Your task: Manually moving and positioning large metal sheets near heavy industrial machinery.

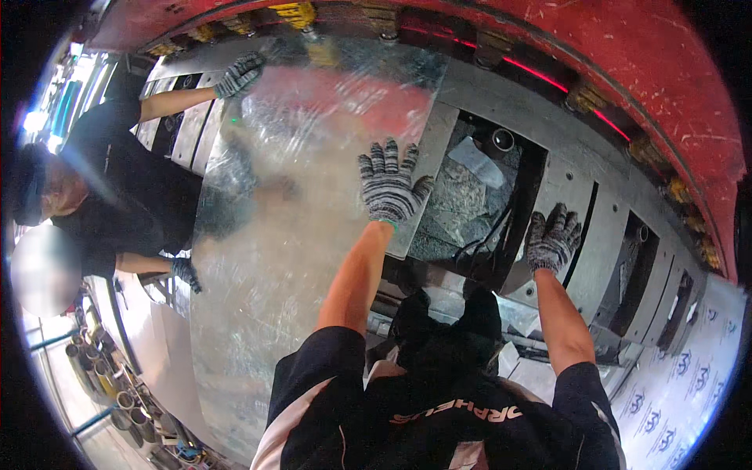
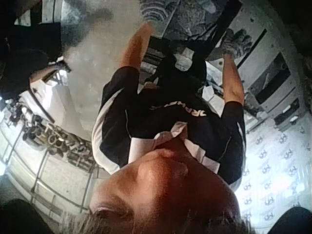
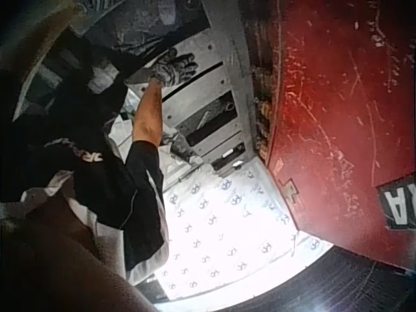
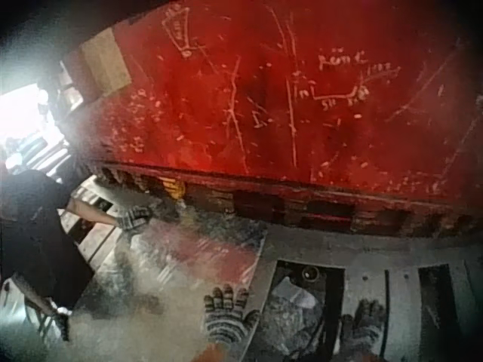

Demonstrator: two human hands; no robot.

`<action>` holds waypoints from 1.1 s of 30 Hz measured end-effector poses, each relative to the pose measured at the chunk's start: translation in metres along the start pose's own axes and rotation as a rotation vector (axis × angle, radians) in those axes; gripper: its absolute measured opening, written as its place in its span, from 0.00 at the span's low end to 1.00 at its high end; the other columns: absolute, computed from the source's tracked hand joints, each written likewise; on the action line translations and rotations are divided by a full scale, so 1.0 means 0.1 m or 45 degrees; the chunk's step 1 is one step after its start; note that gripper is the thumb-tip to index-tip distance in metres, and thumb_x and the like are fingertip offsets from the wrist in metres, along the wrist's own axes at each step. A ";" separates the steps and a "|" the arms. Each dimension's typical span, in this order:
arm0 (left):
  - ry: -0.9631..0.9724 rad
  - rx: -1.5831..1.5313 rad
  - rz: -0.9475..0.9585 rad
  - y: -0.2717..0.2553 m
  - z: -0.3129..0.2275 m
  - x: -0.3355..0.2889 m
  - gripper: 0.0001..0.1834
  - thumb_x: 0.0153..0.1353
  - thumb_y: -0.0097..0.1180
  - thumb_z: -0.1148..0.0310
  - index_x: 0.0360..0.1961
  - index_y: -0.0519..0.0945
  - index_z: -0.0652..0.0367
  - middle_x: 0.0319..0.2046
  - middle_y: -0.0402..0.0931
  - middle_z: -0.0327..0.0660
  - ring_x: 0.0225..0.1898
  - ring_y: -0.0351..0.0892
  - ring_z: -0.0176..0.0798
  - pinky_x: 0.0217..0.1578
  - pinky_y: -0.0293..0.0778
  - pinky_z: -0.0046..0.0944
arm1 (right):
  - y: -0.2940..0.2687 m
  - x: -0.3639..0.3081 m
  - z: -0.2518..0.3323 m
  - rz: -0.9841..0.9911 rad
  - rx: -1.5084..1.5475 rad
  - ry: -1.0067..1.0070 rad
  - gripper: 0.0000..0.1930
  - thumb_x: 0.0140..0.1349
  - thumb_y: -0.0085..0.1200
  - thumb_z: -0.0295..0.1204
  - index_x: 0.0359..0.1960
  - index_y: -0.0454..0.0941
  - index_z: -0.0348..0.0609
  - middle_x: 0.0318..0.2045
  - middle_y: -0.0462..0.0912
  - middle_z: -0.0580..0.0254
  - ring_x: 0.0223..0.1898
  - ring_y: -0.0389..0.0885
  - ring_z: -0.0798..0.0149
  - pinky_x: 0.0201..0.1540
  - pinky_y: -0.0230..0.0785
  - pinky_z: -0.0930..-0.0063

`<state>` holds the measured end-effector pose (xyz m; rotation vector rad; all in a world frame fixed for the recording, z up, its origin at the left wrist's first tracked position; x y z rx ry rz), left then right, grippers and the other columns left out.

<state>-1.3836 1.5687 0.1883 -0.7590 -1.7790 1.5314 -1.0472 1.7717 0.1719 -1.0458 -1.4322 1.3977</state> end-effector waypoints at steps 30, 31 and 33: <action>-0.154 -0.077 -0.049 0.00 -0.11 -0.39 0.41 0.70 0.51 0.37 0.77 0.70 0.50 0.78 0.61 0.60 0.81 0.54 0.66 0.79 0.41 0.68 | 0.01 0.05 -0.06 0.077 0.008 0.039 0.43 0.72 0.45 0.66 0.82 0.60 0.56 0.82 0.54 0.43 0.83 0.48 0.37 0.83 0.34 0.40; -0.151 -0.094 -0.087 -0.01 -0.09 -0.45 0.42 0.70 0.52 0.38 0.77 0.70 0.52 0.77 0.62 0.61 0.80 0.55 0.67 0.79 0.41 0.68 | 0.00 0.03 -0.05 0.069 0.019 0.044 0.43 0.72 0.45 0.66 0.82 0.60 0.56 0.82 0.54 0.43 0.83 0.48 0.37 0.83 0.34 0.40; -0.140 -0.075 -0.114 0.01 -0.07 -0.52 0.41 0.70 0.52 0.38 0.76 0.70 0.52 0.77 0.62 0.61 0.80 0.55 0.67 0.79 0.42 0.68 | -0.02 0.05 0.01 0.109 0.004 0.053 0.43 0.72 0.42 0.66 0.82 0.59 0.57 0.83 0.54 0.43 0.83 0.47 0.38 0.83 0.33 0.39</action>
Point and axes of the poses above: each hand's wrist, its own x-axis towards the middle knuckle, its own y-axis out of the palm, z = x × y, the point moved 4 cm from there along x, towards the middle knuckle
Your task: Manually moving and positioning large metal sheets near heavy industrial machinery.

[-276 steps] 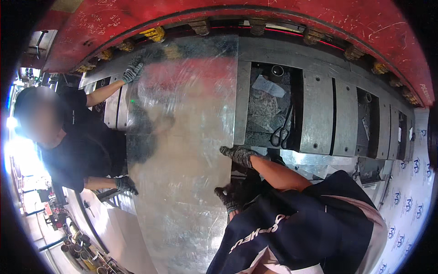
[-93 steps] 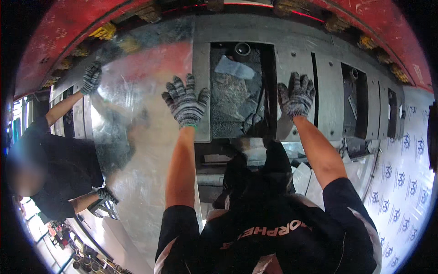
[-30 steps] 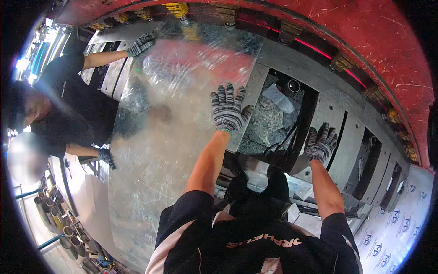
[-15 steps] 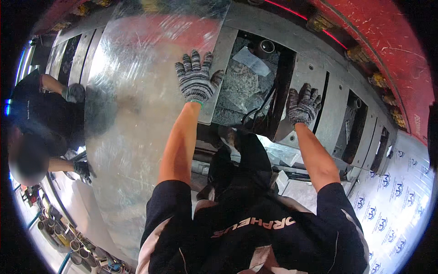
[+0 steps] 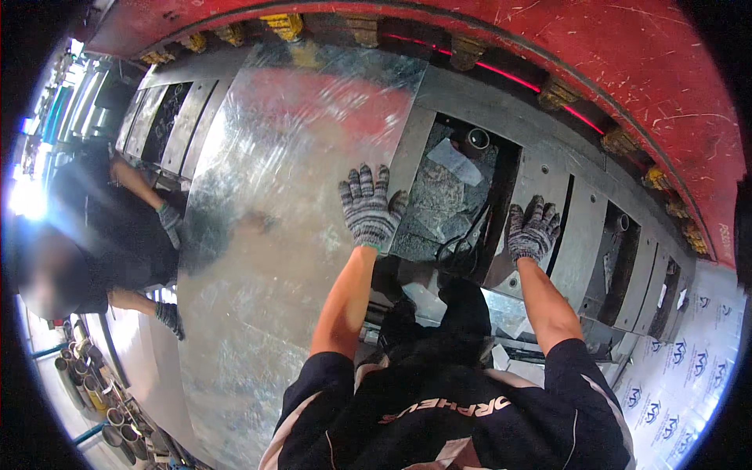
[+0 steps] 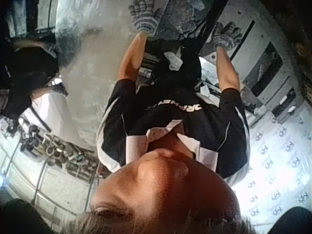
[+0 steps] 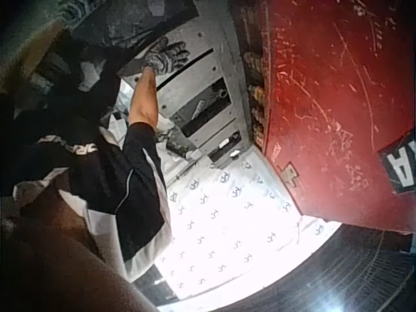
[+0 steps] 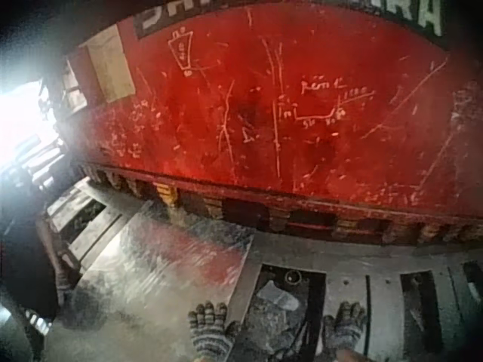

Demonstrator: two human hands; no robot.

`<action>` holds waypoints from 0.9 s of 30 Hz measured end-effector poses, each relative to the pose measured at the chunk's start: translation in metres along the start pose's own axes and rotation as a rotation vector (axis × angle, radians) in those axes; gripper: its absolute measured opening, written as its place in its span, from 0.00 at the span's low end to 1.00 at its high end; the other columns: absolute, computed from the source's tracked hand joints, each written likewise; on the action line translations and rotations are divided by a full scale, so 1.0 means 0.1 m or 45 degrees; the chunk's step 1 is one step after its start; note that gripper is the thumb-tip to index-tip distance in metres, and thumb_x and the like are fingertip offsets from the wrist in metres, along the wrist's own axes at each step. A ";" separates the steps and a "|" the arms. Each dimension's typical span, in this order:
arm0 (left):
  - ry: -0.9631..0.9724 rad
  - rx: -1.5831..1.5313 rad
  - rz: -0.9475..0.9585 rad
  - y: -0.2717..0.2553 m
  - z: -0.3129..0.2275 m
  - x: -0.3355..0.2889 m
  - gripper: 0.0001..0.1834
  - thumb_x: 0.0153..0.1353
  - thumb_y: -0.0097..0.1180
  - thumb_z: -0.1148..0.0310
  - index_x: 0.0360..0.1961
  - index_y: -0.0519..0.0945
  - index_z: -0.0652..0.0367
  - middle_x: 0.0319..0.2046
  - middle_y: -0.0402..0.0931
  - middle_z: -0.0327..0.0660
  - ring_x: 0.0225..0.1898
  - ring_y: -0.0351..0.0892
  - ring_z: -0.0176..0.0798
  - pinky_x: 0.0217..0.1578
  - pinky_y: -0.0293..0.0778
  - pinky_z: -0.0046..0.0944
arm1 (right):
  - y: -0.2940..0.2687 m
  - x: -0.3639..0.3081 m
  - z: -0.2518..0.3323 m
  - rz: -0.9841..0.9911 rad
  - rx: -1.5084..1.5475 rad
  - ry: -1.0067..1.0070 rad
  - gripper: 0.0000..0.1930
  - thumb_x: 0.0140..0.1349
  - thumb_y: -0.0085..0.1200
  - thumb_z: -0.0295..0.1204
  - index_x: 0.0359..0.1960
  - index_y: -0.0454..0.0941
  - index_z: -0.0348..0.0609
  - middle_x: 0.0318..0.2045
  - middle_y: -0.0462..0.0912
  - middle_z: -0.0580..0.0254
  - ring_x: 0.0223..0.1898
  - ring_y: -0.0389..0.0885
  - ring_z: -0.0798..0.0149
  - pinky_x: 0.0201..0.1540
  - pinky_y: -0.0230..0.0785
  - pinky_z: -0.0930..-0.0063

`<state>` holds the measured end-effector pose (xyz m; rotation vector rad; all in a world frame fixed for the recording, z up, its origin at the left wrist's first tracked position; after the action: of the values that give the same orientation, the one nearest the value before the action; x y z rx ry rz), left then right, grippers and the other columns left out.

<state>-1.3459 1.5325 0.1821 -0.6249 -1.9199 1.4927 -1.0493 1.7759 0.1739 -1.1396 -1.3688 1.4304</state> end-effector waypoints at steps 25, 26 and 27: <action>-1.069 -1.471 0.161 -0.14 0.81 -3.71 0.21 0.76 0.53 0.53 0.58 0.84 0.56 0.58 0.82 0.41 0.64 0.79 0.44 0.70 0.66 0.59 | -0.13 -0.04 -0.02 -0.052 -0.054 -0.011 0.46 0.73 0.36 0.70 0.84 0.56 0.56 0.82 0.54 0.42 0.83 0.49 0.37 0.84 0.36 0.45; -1.068 -1.474 0.089 0.02 0.95 -4.14 0.21 0.75 0.53 0.51 0.55 0.84 0.54 0.55 0.83 0.40 0.63 0.79 0.44 0.71 0.61 0.64 | -0.07 -0.02 0.01 -0.061 -0.057 -0.046 0.46 0.73 0.35 0.70 0.84 0.56 0.56 0.83 0.54 0.42 0.83 0.50 0.37 0.84 0.36 0.45; -1.007 -1.416 -0.031 0.20 1.12 -4.68 0.21 0.73 0.53 0.49 0.53 0.85 0.51 0.51 0.83 0.39 0.62 0.78 0.44 0.72 0.56 0.70 | 0.00 -0.03 0.13 -0.057 -0.040 -0.102 0.46 0.73 0.34 0.71 0.84 0.55 0.56 0.83 0.53 0.42 0.83 0.50 0.37 0.84 0.36 0.45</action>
<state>-1.1013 1.1369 0.0584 -0.4431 -3.3553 0.5116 -1.0611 1.7700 0.1739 -1.0755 -1.4685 1.4408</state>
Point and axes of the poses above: each hand's wrist, its own x-axis towards the middle knuckle, its own y-axis out of the palm, z = x × y, the point moved 4 cm from there along x, towards the middle knuckle
